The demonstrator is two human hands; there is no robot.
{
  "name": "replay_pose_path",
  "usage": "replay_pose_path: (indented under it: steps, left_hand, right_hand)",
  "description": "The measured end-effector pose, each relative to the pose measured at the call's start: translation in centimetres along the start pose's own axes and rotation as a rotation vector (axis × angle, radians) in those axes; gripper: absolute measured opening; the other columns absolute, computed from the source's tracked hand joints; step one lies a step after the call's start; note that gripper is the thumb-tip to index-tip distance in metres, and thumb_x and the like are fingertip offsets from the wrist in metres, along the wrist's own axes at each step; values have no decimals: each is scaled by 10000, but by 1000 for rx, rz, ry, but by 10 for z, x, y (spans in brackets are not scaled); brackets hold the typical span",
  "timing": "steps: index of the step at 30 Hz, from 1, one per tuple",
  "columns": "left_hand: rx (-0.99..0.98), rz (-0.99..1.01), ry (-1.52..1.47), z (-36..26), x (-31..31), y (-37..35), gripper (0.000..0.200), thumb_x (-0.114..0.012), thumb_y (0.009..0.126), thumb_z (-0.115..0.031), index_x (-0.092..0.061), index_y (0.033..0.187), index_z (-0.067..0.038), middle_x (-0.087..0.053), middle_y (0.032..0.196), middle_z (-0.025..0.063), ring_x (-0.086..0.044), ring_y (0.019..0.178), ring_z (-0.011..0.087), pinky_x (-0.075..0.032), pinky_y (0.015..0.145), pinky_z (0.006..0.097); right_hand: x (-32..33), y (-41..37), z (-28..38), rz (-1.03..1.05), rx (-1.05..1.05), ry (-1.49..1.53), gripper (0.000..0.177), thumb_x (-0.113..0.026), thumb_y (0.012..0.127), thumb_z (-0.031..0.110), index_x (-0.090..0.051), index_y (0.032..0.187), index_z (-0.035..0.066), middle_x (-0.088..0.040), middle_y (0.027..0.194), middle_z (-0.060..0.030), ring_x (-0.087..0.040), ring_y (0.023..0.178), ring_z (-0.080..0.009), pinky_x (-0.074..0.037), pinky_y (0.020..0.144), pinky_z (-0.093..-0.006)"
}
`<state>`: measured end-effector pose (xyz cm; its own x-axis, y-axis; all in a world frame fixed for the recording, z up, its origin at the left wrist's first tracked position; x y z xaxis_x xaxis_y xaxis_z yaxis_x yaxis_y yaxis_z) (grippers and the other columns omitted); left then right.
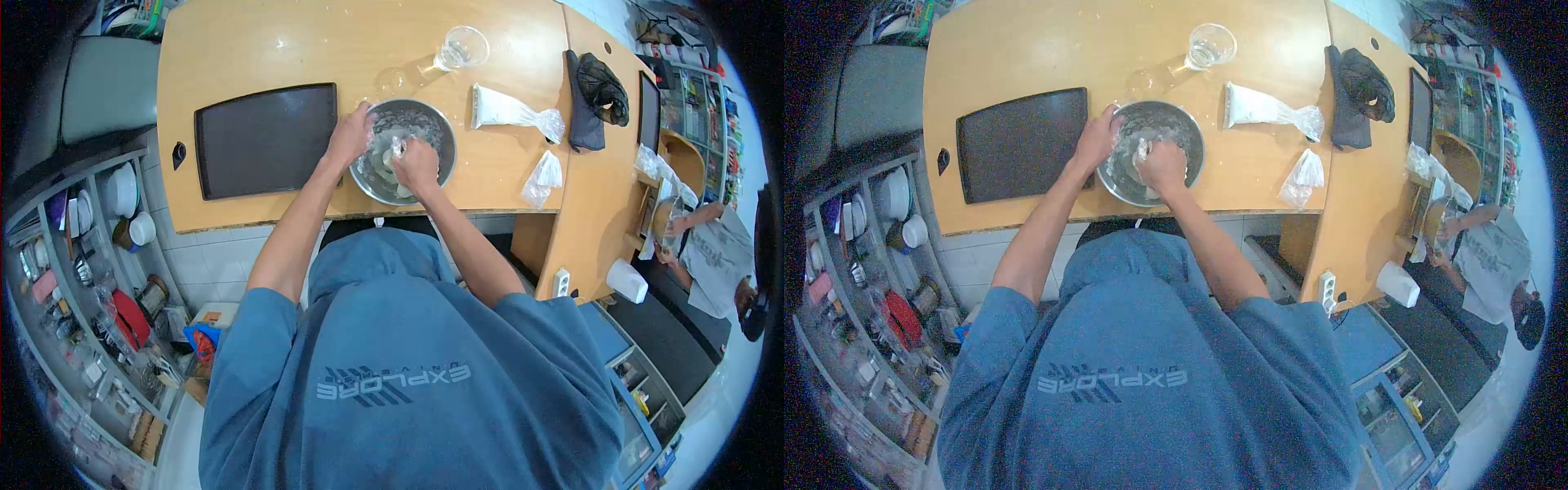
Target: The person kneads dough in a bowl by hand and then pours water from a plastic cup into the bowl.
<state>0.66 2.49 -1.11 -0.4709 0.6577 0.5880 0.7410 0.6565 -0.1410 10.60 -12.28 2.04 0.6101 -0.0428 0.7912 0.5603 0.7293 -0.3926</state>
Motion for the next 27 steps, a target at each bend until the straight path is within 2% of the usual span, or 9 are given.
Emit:
replay_pose_path:
  steps: [3, 6, 9, 12, 18, 22, 23, 26, 27]
  left_hand:
    - [-7, -16, 38, -2, 1, -2, 220, -560, 989, -157, -558, 1164, -24, -650, 816, 331, -642, 815, 516, -493, 698, 583]
    - [-14, -28, 25, -5, 1, -2, 186, -569, 982, -143, -545, 1118, -18, -637, 771, 330, -636, 770, 519, -485, 656, 586]
    - [-20, -32, 18, -9, 1, 1, 162, -577, 976, -128, -537, 1084, -13, -625, 747, 329, -629, 748, 520, -476, 639, 587]
    - [-33, -5, -19, -6, 4, 2, 148, -576, 975, -120, -535, 1065, -9, -613, 734, 332, -624, 747, 523, -470, 637, 586]
    - [-62, -22, -3, -8, 5, 3, 162, -591, 948, -88, -542, 1078, -5, -615, 739, 327, -626, 754, 523, -479, 639, 572]
    - [-41, -2, 56, -9, 5, 2, 225, -608, 920, -72, -547, 1125, -3, -645, 780, 312, -647, 780, 504, -502, 660, 559]
    - [-30, -13, 68, -9, 6, 1, 234, -609, 918, -73, -546, 1132, -3, -650, 788, 309, -651, 788, 500, -506, 666, 558]
    - [0, -32, 95, -14, 6, -1, 262, -612, 914, -75, -544, 1156, -1, -662, 804, 303, -658, 807, 491, -513, 681, 555]
    - [12, -30, 102, -17, 8, -1, 271, -612, 915, -76, -544, 1166, 0, -663, 803, 302, -660, 809, 490, -514, 683, 555]
  right_hand:
    - [-21, 0, -6, -325, 171, -4, 275, -682, 788, 270, -735, 876, 15, -662, 952, -238, -633, 870, -411, -517, 819, -509]
    - [-34, 6, -8, -361, 260, -54, 263, -696, 741, 267, -727, 881, 47, -649, 985, -190, -596, 978, -376, -486, 842, -492]
    - [-39, 14, -6, -328, 262, -162, 289, -714, 695, 263, -714, 909, 69, -627, 1028, -149, -549, 1049, -346, -438, 902, -503]
    - [-30, 20, -2, -331, 295, -223, 311, -721, 691, 275, -703, 932, 80, -627, 1064, -138, -550, 1049, -344, -403, 931, -541]
    - [-32, 39, -5, -243, 282, -302, 387, -722, 708, 357, -702, 996, 99, -642, 1096, -128, -549, 1105, -338, -366, 1005, -547]
    - [-29, 41, -3, -211, 236, -233, 469, -756, 715, 346, -703, 1096, 78, -665, 1130, -152, -540, 1198, -351, -346, 1045, -574]
    - [-28, 43, -3, -169, 238, -206, 441, -766, 736, 304, -704, 1088, 45, -654, 1151, -185, -556, 1185, -389, -401, 1015, -559]
    - [-21, 42, -20, 13, 222, 39, 410, -758, 774, 279, -692, 1081, 15, -637, 1146, -234, -582, 1118, -427, -463, 966, -528]
    - [-11, 36, -22, 5, 241, 78, 410, -761, 780, 276, -688, 1083, 9, -630, 1144, -248, -585, 1104, -438, -473, 956, -519]
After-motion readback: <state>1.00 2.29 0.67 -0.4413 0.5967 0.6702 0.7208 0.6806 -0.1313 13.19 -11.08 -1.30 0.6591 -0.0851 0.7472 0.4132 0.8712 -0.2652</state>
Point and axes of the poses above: each hand's wrist, its own y-axis towards the middle knuckle, its own x-axis out of the back of the hand, z = x × y, the point moved 1 cm from there along y, towards the middle knuckle
